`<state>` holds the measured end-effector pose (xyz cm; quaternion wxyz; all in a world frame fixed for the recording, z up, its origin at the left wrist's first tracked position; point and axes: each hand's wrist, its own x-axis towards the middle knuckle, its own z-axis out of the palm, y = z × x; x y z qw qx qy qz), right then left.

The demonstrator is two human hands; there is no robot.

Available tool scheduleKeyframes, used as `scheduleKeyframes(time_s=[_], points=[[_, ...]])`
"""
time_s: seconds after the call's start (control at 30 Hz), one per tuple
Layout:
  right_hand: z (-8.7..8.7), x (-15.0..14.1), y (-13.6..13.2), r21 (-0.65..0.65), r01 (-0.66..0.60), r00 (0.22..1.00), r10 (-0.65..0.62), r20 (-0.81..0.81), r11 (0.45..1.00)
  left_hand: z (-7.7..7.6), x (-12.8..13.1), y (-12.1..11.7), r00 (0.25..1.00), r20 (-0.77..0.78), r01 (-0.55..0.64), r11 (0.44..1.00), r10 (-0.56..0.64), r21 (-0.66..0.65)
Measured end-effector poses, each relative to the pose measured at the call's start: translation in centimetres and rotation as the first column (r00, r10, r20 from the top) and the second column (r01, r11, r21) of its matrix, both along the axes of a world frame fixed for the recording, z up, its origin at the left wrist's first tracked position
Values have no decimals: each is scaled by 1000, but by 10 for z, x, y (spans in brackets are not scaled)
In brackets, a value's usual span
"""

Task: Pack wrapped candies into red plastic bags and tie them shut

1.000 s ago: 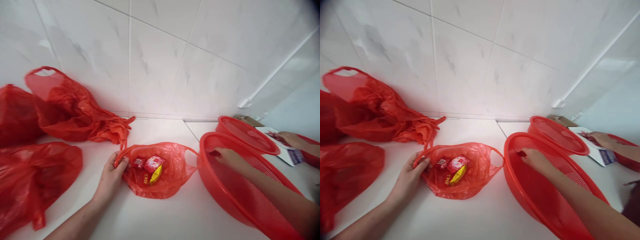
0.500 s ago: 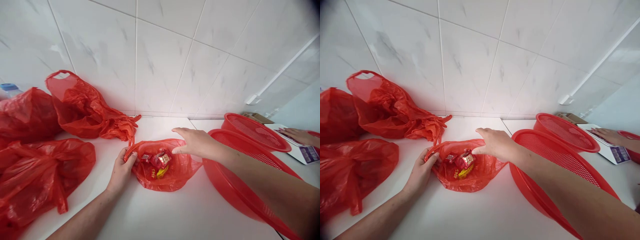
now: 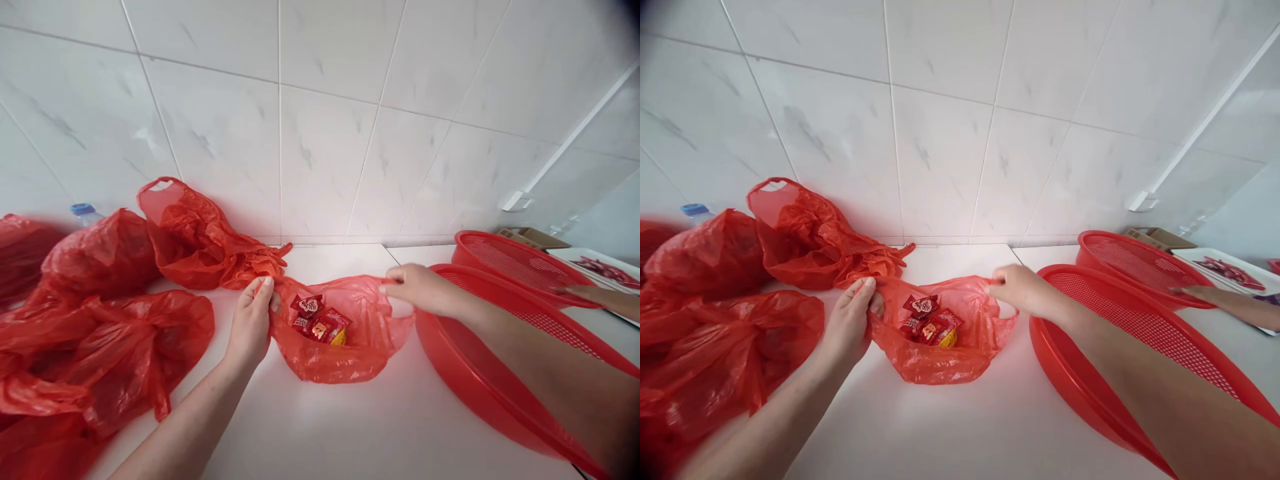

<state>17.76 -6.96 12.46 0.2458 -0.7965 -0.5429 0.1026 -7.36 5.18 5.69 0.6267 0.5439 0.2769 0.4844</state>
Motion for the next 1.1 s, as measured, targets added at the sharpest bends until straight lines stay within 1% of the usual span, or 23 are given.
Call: scheduleKeyframes(time_s=[0.07,0.1,0.13,0.17,0.2,0.27,0.33,0.37,0.43,0.47,0.53,0.6,0.67,0.7,0.73,0.8,0.87,0.9,0.93,0.97,1.0,1.07,1.1], points=[[27,-3,13,172,89,958,-36,-286,981,39,9,0,998,55,-8,998,4,66],[41,-5,19,277,134,924,-19,-381,952,61,13,-2,996,87,-22,994,13,111],[55,-8,23,408,208,879,13,-476,889,82,17,-4,991,131,-49,985,27,166],[67,-13,26,515,279,828,69,-556,810,102,19,-8,983,180,-69,965,23,253],[77,-18,27,591,329,778,144,-612,736,119,20,-12,981,191,-68,944,5,322],[87,-30,24,680,376,700,289,-653,629,145,17,-23,989,147,-29,911,-35,412],[84,-41,18,731,394,673,367,-642,556,156,10,-33,1000,2,11,889,-13,458],[79,-46,16,746,413,670,380,-637,522,157,5,-38,996,-82,7,875,37,485],[64,-54,15,748,475,642,398,-655,464,153,-3,-44,955,-233,-28,836,184,548],[55,-56,17,735,507,605,422,-675,449,150,-7,-46,923,-276,-63,811,269,581],[38,-59,22,685,566,477,496,-725,458,142,-14,-47,853,-302,-160,764,426,626],[25,-59,30,620,599,329,551,-767,507,137,-19,-44,790,-298,-261,733,536,628],[19,-58,36,580,609,242,569,-786,542,132,-23,-38,772,-279,-330,735,571,593],[18,-58,39,576,603,231,571,-788,551,129,-24,-34,787,-262,-345,751,558,564],[19,-57,40,589,591,240,578,-780,550,127,-24,-30,816,-229,-352,770,531,533],[23,-57,40,653,545,293,610,-736,526,123,-23,-23,881,-127,-347,805,456,481],[27,-57,36,733,462,362,648,-670,500,119,-18,-19,923,-19,-335,830,383,446],[28,-58,34,762,407,392,657,-644,504,117,-15,-18,934,17,-328,838,357,437],[28,-59,32,776,345,416,655,-631,529,116,-11,-19,943,24,-310,849,333,429],[28,-60,30,768,279,435,637,-637,577,115,-7,-21,952,7,-281,862,307,422],[27,-62,29,739,204,454,607,-653,642,113,-3,-24,959,-30,-242,874,280,421],[25,-67,27,635,5,492,551,-674,773,110,3,-30,964,-135,-147,886,228,440],[24,-70,27,569,-121,501,545,-672,813,108,6,-34,964,-174,-102,883,201,459]])
